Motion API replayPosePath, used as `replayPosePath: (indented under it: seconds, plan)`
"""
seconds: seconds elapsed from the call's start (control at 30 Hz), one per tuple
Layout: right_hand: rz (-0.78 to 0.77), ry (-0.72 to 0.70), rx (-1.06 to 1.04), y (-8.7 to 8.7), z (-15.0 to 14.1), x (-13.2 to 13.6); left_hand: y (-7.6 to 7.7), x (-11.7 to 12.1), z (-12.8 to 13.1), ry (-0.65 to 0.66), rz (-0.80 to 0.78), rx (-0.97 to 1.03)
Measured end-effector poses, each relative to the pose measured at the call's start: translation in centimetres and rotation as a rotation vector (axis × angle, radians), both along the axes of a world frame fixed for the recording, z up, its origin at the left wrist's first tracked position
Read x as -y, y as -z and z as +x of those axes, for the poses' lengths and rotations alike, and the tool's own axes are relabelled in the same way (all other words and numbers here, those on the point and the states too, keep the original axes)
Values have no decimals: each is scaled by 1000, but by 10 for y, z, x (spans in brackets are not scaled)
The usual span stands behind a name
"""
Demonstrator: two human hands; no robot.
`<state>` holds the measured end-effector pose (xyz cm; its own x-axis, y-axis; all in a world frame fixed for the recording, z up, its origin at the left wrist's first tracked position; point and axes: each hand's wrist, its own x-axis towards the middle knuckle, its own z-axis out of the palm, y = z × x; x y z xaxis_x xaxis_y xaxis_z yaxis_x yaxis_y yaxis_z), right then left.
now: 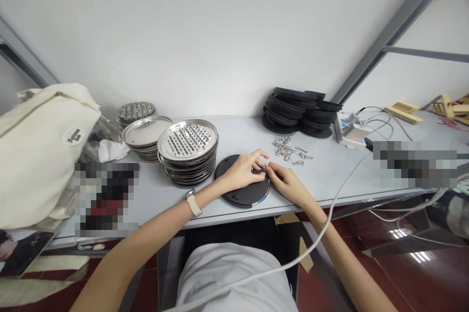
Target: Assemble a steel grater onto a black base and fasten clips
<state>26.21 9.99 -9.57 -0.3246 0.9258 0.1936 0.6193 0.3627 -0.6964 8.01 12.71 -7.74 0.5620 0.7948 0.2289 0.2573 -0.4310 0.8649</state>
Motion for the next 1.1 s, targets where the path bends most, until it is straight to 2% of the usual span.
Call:
replayPosePath:
  seconds: [0.47,0.87,1.1]
  plan:
    - [-16,2,-3,-1,0,1,0,0,-1,16,-7,19]
    - [-30,5,-29,-1,-3,-3,-2,1,-1,-43,72,-45]
    - [-41,20,-41,-2,-3,-1,-1,0,0,-44,53,-18]
